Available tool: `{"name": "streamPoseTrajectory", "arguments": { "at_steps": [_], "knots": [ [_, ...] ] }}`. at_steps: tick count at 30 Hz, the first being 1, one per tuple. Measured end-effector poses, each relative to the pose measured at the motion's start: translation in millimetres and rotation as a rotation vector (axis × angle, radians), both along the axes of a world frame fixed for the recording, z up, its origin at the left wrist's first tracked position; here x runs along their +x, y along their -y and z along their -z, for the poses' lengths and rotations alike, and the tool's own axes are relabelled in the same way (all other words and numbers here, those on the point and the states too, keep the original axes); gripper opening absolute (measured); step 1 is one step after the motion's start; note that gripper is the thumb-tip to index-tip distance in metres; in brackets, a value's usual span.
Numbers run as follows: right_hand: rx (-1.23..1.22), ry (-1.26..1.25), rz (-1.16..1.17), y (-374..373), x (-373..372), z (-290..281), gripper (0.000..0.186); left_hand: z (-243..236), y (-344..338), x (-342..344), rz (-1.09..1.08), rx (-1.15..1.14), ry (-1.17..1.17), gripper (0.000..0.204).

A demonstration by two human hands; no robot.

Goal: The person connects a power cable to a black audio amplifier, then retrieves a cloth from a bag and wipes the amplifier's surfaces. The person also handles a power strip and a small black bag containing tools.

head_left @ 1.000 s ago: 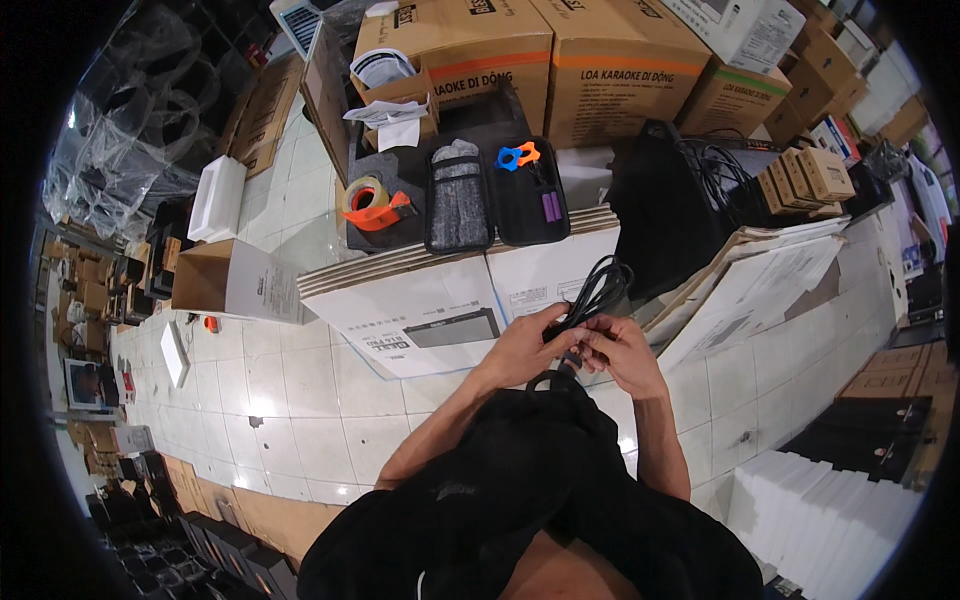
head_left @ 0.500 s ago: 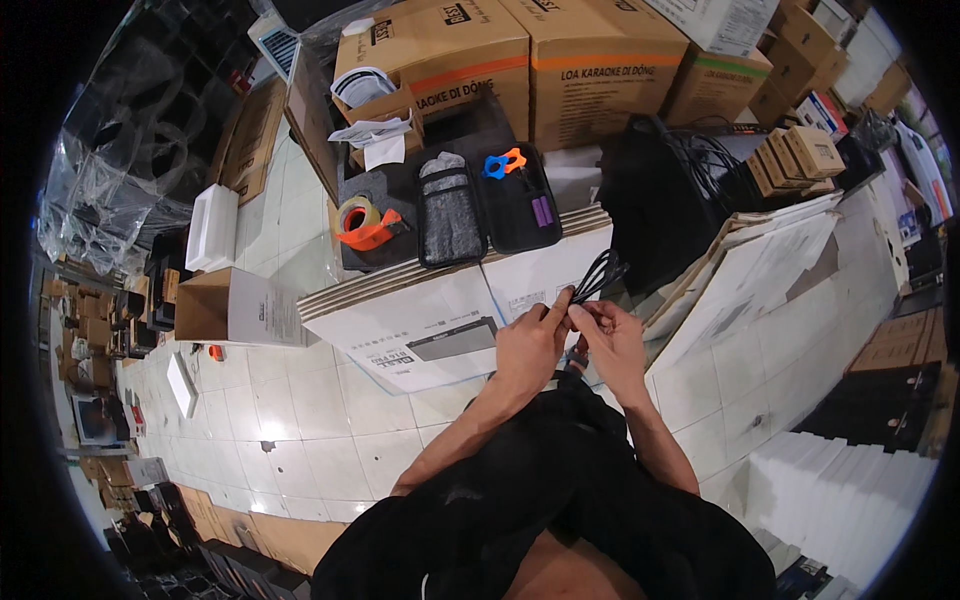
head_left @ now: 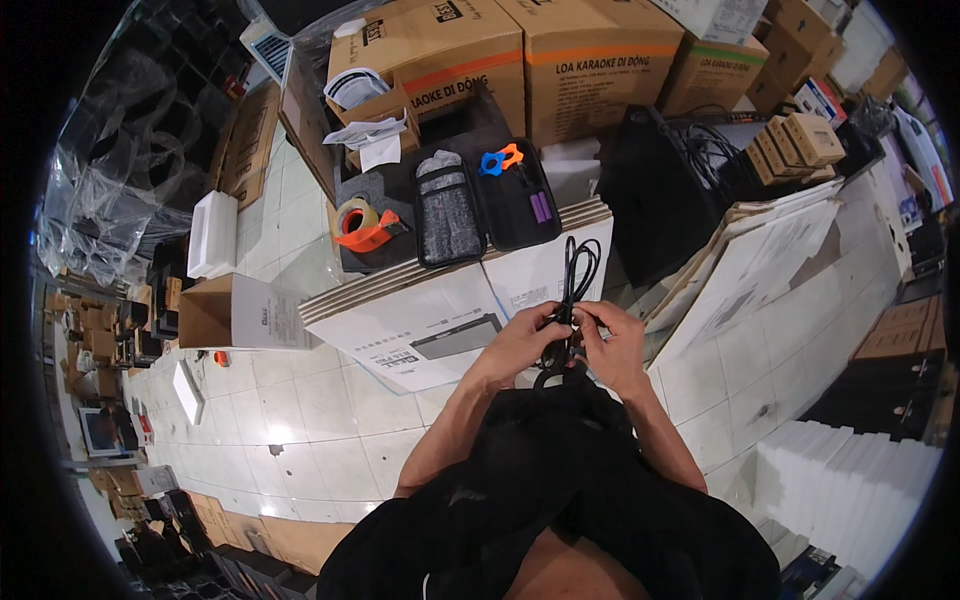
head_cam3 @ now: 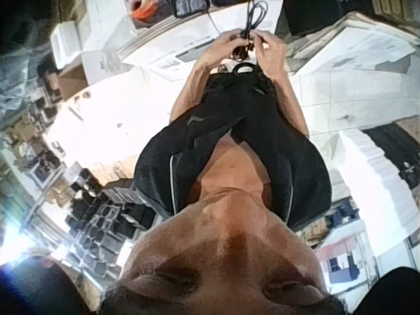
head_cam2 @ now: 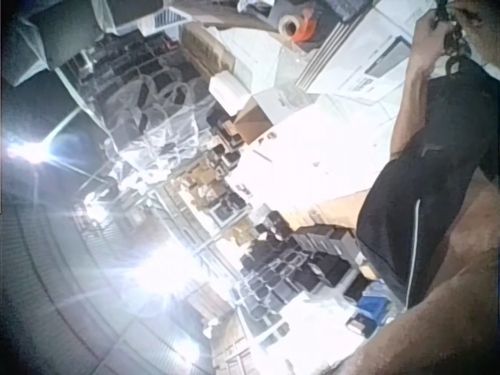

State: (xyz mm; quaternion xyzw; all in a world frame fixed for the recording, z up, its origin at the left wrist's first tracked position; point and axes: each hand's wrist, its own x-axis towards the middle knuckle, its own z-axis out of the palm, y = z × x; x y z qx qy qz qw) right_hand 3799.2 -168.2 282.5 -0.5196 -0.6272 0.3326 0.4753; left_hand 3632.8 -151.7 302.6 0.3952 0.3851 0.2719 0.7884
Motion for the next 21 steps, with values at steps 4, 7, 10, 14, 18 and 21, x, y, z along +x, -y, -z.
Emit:
{"name": "streamPoseTrajectory", "arguments": {
  "at_steps": [4, 7, 10, 14, 18, 21],
  "knots": [
    [0.143, 0.136, -0.115, -3, 6, -14, 0.012, 0, 3, 5, -0.142, -0.105, 0.114, 0.030],
    [0.220, 0.178, -0.150, -5, 9, -20, 0.012, 6, 3, 8, -0.147, -0.077, 0.142, 0.030],
    [0.218, 0.170, -0.088, -1, 6, -25, 0.012, 4, 6, 16, -0.247, -0.103, 0.159, 0.028],
    [0.240, 0.057, 0.033, 4, 1, -25, 0.018, 3, 9, 18, -0.342, -0.109, 0.228, 0.027],
    [0.297, 0.060, 0.073, 13, 7, -30, 0.022, -7, 12, 8, -0.319, -0.117, 0.276, 0.028],
    [0.519, 0.219, 0.012, 16, 12, -38, 0.026, -17, 14, 9, -0.312, -0.114, 0.285, 0.028]
  ]
}}
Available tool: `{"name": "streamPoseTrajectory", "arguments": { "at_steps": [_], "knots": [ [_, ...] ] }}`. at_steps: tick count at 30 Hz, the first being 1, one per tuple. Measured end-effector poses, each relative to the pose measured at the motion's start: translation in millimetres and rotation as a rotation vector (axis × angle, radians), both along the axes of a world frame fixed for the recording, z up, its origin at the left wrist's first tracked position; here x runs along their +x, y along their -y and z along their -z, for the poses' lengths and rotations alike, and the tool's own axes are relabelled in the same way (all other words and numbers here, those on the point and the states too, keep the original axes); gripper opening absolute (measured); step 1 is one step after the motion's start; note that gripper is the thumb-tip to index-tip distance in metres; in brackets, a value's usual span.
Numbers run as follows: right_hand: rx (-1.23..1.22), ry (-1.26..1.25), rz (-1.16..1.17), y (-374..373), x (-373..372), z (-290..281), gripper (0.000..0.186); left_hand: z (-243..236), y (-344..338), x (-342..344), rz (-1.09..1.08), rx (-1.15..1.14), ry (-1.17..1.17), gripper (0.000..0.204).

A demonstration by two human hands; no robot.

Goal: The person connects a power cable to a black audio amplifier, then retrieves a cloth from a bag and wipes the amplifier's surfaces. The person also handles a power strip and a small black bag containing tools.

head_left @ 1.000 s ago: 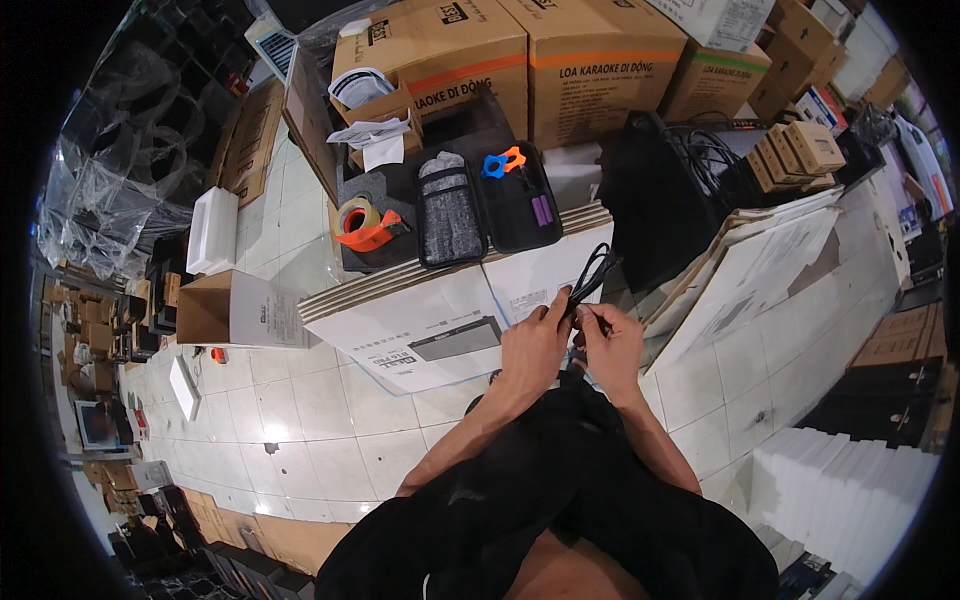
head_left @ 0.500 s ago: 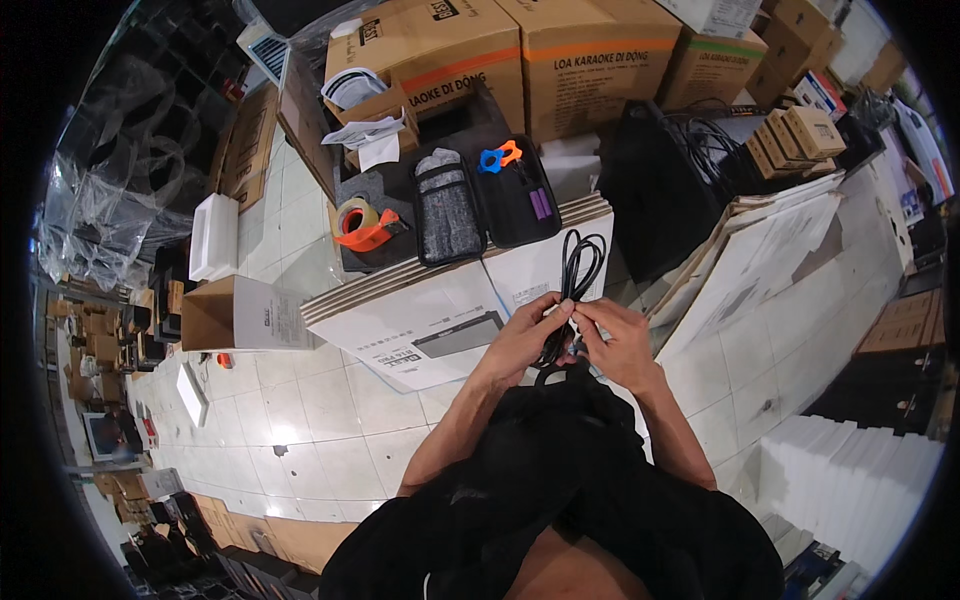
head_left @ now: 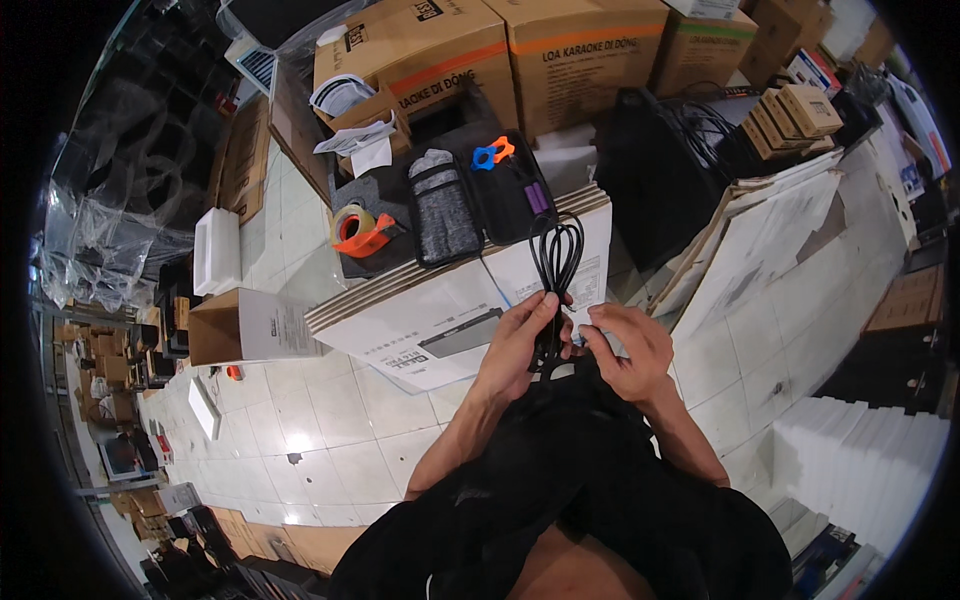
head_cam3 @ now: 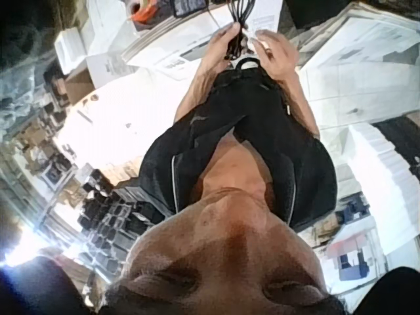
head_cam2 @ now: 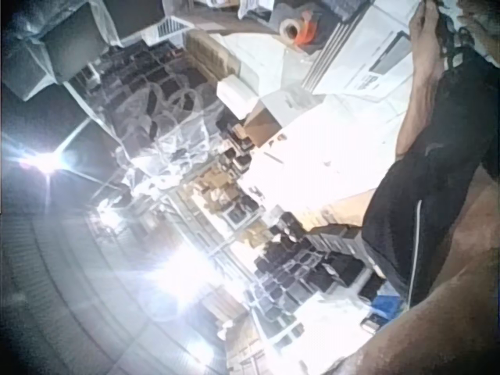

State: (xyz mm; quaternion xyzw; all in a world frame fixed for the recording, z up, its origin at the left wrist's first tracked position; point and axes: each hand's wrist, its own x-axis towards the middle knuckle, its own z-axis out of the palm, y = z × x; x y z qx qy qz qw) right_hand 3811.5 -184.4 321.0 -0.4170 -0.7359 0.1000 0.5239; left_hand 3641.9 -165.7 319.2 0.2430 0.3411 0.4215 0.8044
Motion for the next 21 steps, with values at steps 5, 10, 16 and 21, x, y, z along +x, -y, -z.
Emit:
{"name": "streamPoseTrajectory", "arguments": {
  "at_steps": [5, 10, 16, 21],
  "knots": [
    [0.206, 0.284, -0.147, -9, 10, -26, 0.034, 1, 7, 6, 0.000, 0.018, -0.003, 0.025],
    [0.197, 0.419, -0.217, -18, 23, -24, 0.033, 1, 11, 12, 0.000, 0.048, -0.063, 0.023],
    [0.088, 0.316, -0.227, -19, 24, -17, 0.030, 5, 14, 11, 0.002, 0.056, -0.103, 0.025],
    [-0.150, 0.078, -0.235, -11, 19, -24, 0.025, 3, 12, 8, -0.003, 0.075, -0.143, 0.026]
  ]
}}
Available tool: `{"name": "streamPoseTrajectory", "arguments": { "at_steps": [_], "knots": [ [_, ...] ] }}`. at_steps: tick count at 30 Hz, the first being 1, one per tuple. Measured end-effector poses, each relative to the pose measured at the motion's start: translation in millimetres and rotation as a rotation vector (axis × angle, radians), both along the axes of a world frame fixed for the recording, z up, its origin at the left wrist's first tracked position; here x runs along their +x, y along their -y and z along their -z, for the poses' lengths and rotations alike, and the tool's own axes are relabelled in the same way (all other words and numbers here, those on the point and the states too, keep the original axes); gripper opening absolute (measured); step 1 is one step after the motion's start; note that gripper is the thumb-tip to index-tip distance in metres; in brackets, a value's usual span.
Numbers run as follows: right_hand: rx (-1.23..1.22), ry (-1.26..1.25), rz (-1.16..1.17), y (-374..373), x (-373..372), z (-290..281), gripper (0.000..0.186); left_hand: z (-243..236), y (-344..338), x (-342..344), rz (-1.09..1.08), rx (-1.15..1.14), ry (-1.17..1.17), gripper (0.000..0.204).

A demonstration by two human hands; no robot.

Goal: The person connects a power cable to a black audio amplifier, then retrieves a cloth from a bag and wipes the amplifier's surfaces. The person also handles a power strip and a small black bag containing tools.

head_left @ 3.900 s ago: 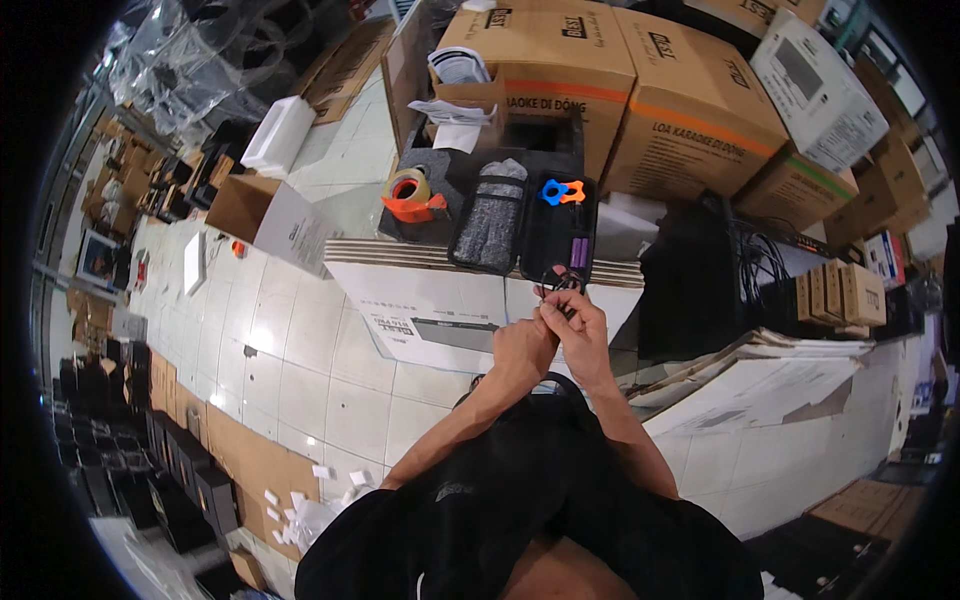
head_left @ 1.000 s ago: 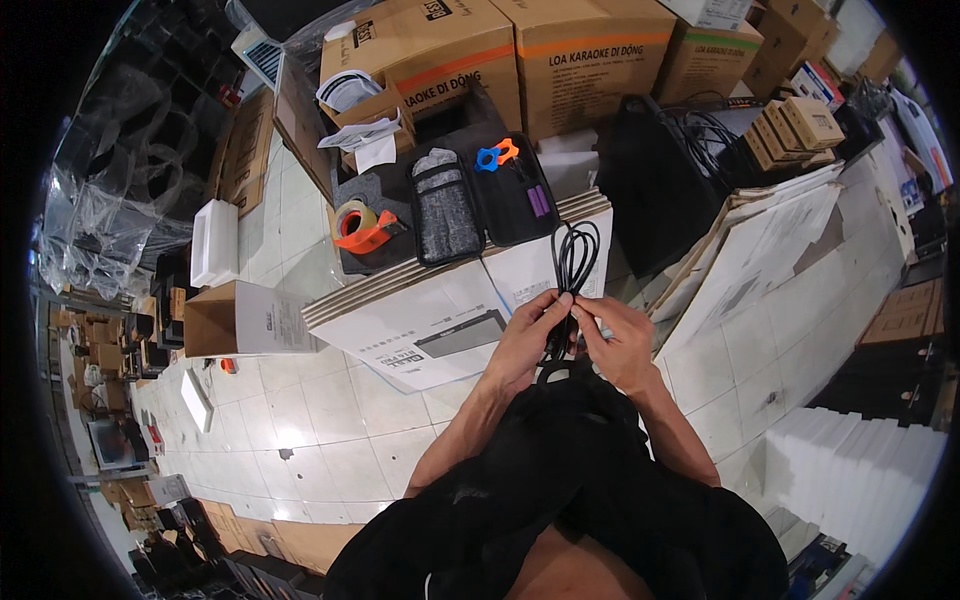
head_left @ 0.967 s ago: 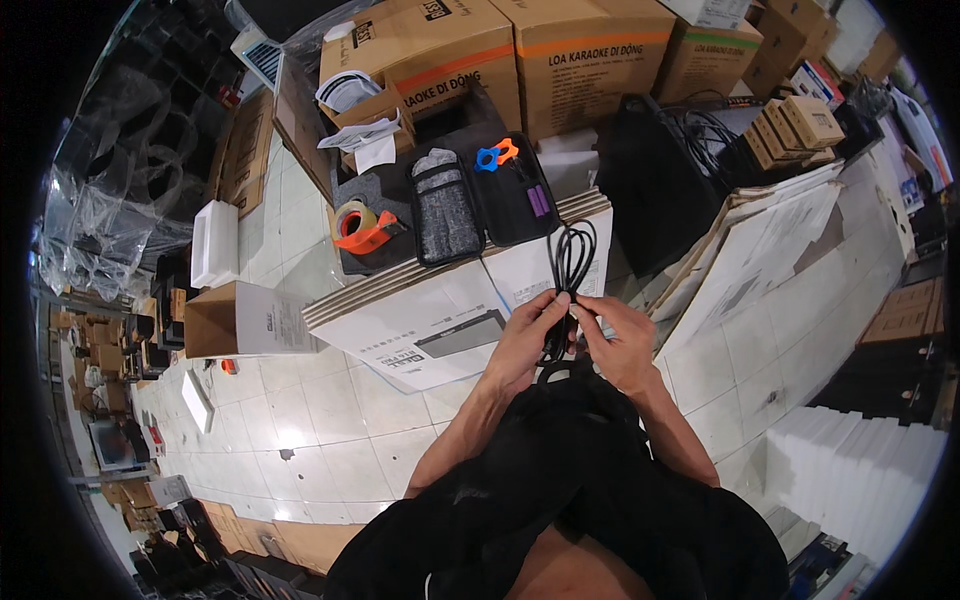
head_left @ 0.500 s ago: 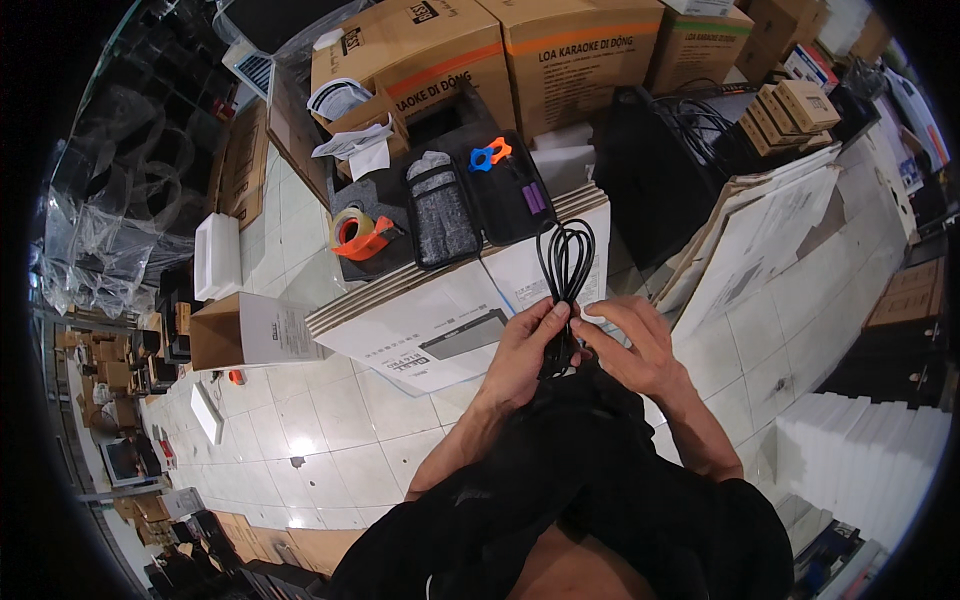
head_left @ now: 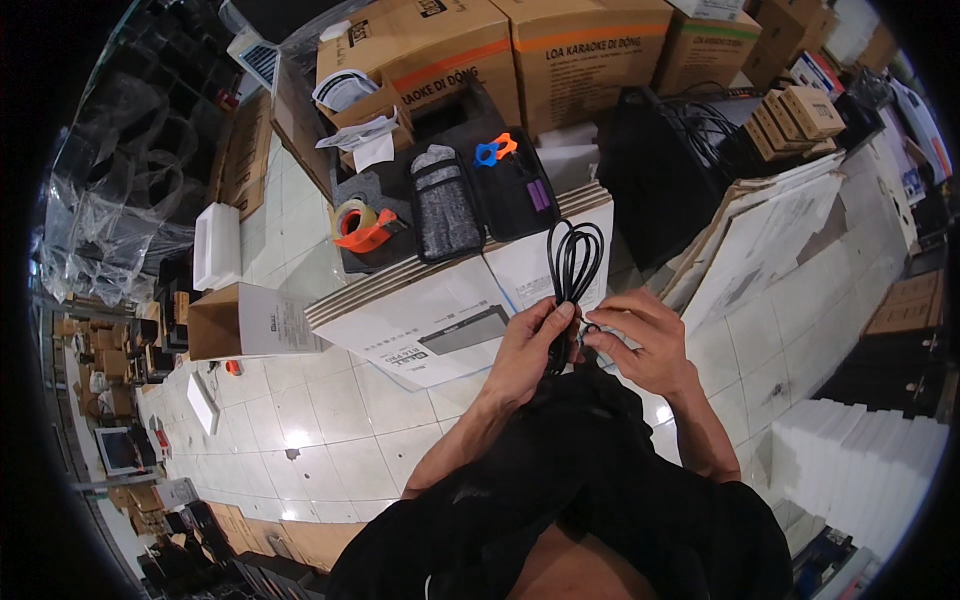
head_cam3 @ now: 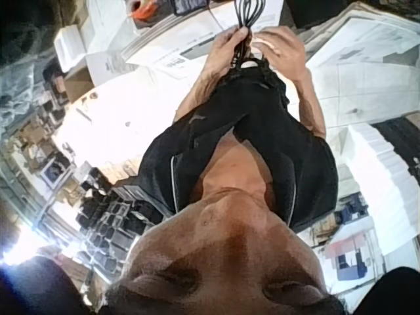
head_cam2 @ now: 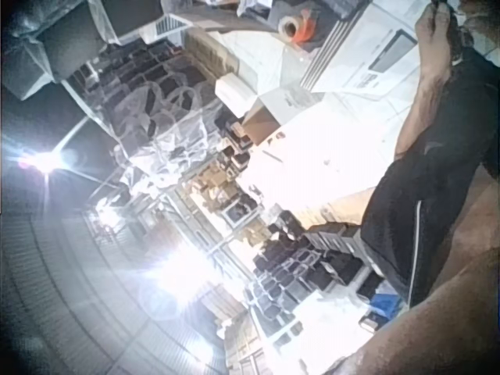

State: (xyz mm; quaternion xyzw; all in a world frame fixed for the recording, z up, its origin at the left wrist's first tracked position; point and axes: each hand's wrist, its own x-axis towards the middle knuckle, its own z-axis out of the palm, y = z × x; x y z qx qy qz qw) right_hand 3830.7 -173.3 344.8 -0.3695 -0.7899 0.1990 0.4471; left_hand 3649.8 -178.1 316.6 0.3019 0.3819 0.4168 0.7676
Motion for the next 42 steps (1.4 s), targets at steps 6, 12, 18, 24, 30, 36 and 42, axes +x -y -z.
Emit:
{"name": "streamPoseTrajectory", "arguments": {
  "at_steps": [6, 12, 18, 24, 30, 36, 42],
  "knots": [
    [-0.086, 0.024, 0.064, 3, -7, -2, 0.019, -1, 1, 2, 0.032, 0.077, -0.042, 0.027],
    [-0.211, -0.086, 0.141, 11, -9, -5, 0.013, -3, 1, 2, 0.052, 0.080, -0.038, 0.028],
    [-0.302, -0.255, 0.223, 13, -11, -1, 0.009, -9, 3, 7, -0.005, 0.013, 0.027, 0.028],
    [-0.279, -0.285, 0.241, 17, -15, 3, 0.009, -7, 4, 9, -0.031, 0.047, 0.010, 0.028],
    [-0.140, -0.252, 0.220, 19, -21, 3, 0.011, -9, 4, 9, -0.033, 0.069, -0.061, 0.028],
    [-0.165, -0.185, 0.179, 19, -18, 0, 0.015, -13, 4, 8, -0.071, 0.101, -0.105, 0.028],
    [0.057, 0.057, 0.229, 21, -9, -3, 0.028, -7, 3, 2, -0.103, 0.142, -0.139, 0.026]
  ]
}}
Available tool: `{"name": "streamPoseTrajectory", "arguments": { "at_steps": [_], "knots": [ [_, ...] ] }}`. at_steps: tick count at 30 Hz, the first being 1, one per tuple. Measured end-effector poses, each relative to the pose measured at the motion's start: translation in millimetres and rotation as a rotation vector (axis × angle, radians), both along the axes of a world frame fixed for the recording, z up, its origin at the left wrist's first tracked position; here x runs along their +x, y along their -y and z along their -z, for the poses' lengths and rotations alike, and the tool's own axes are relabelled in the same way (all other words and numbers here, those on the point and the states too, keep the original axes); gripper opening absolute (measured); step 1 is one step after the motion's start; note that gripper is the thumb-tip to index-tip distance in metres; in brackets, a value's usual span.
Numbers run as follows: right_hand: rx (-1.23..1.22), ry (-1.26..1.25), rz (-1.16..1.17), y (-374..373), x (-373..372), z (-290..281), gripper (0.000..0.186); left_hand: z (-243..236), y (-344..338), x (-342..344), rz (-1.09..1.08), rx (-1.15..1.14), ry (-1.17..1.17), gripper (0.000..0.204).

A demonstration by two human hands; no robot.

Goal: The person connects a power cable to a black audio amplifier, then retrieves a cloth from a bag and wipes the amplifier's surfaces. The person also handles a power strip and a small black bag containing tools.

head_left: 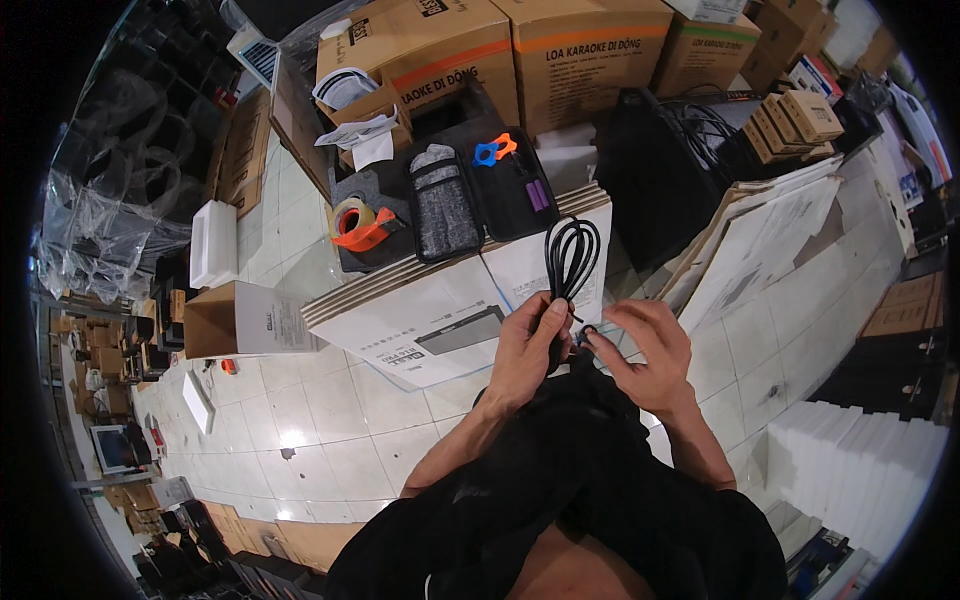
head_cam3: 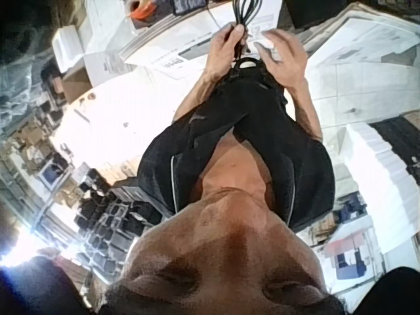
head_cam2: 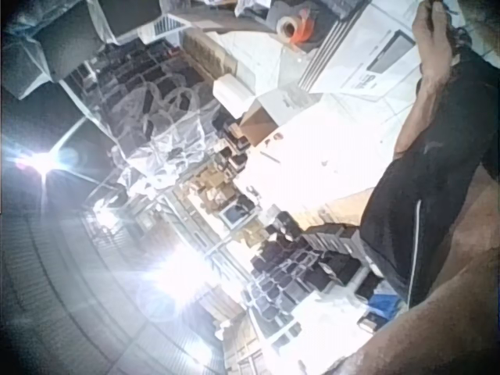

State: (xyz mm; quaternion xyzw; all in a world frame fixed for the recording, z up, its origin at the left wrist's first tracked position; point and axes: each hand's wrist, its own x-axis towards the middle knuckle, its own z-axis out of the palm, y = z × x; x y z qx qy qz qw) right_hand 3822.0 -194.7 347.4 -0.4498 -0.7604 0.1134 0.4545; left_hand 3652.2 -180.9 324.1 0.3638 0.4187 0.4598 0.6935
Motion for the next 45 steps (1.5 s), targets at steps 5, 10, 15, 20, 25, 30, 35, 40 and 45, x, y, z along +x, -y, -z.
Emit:
{"name": "streamPoseTrajectory", "arguments": {
  "at_steps": [5, 10, 15, 20, 25, 30, 35, 40, 45],
  "knots": [
    [0.269, 0.343, -0.083, -7, 0, 5, 0.028, 0, 3, 3, 0.022, 0.025, 0.005, 0.025],
    [0.341, 0.540, -0.131, -14, 8, 0, 0.029, 7, 6, 4, 0.016, 0.057, -0.028, 0.023],
    [0.393, 0.602, -0.139, -18, 10, -1, 0.026, 9, 6, 4, -0.015, 0.066, -0.071, 0.023],
    [0.377, 0.574, -0.202, -21, 8, -4, 0.023, 6, 6, 5, -0.021, 0.018, -0.029, 0.023],
    [0.427, 0.603, -0.206, -25, 13, 2, 0.026, 8, 4, 5, -0.020, 0.015, -0.025, 0.023],
    [0.422, 0.581, -0.190, -25, 14, 4, 0.021, 10, 4, 5, 0.002, -0.023, 0.012, 0.021],
    [0.159, 0.254, -0.115, -26, 2, 11, 0.014, 4, 4, 6, -0.004, 0.009, -0.021, 0.022],
    [-0.961, -0.860, -0.118, -17, -9, 12, 0.011, 5, 5, 9, -0.012, 0.079, -0.044, 0.023],
    [-0.690, -0.542, -0.066, -15, -8, 9, 0.013, 13, 4, 5, -0.003, -0.024, 0.065, 0.022]
  ]
}}
